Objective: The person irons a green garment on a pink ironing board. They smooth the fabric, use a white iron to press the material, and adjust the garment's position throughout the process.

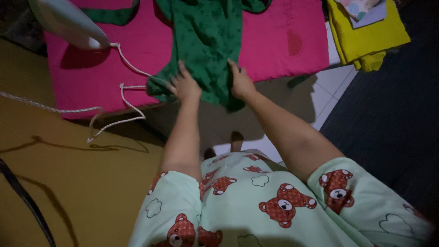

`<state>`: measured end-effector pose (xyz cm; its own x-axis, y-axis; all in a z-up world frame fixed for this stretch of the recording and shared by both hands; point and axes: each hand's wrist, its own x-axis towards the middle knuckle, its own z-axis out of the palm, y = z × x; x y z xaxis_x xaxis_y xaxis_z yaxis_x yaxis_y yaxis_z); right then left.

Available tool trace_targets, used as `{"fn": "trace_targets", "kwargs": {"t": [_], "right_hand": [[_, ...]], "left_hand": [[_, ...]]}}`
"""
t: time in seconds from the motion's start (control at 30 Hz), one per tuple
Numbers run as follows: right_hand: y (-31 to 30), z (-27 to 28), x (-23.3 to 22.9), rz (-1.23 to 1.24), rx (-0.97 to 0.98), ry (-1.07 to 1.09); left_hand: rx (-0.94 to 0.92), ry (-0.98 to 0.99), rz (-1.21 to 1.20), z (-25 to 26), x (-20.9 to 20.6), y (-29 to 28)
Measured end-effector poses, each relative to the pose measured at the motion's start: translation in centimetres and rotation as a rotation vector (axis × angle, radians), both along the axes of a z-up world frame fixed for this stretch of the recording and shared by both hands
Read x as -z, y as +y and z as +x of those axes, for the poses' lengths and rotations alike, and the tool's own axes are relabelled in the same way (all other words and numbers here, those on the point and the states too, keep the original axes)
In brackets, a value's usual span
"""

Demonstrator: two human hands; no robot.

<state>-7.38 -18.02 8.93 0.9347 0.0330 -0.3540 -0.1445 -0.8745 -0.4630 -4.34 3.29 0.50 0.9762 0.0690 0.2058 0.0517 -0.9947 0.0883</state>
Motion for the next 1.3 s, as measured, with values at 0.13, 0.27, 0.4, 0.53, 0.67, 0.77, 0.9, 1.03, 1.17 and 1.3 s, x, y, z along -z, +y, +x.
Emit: {"fn": "trace_targets", "kwargs": {"t": [0.13, 0.27, 0.4, 0.53, 0.67, 0.77, 0.9, 1.03, 1.17, 1.3], "right_hand": [[0.4, -0.4, 0.3, -0.191, -0.056, 0.297], [1.4, 1.9, 1.0, -0.427, -0.326, 0.610], [1.7, 1.0, 0.7, -0.335, -0.231, 0.208], [1.8, 0.4, 1.2, -0.150, -0.176, -0.123], [0.0, 0.0, 2.7, -0.065, -0.205, 0.086], [-0.3, 1.8, 2.0, -0.264, -0.242, 0.228], [1.0, 4.8, -0.7, -0.298, -0.250, 0.302], [0.5, 6.1, -0.9, -0.145, -0.210, -0.106], [-0.7, 9.6, 0.0, -0.095, -0.176, -0.247], [-0.4, 12.5, 1.1, 0.018, -0.143, -0.274]], "left_hand": [[-0.014, 0.835, -0.172, 1.1, 2.3, 0.4], [0.049, 1.363, -0.089, 2.6, 1.5, -1.7], [0.035, 1.163, -0.127, -0.2, -6.0, -1.8], [-0.049, 0.558, -0.233, -1.9, -7.0, -1.7], [0.072, 0.733, -0.440, -1.1, -4.2, -0.3], [0.088, 0.902, -0.311, 0.8, -6.4, -0.6], [0.103, 1.029, -0.060, 3.6, -11.0, -2.5], [-0.050, 0.656, -0.307, 5.0, -12.3, -3.2], [-0.013, 0.513, -0.358, 7.2, -11.4, -3.1], [0.020, 0.405, -0.443, 9.1, -9.6, -2.2]]}}
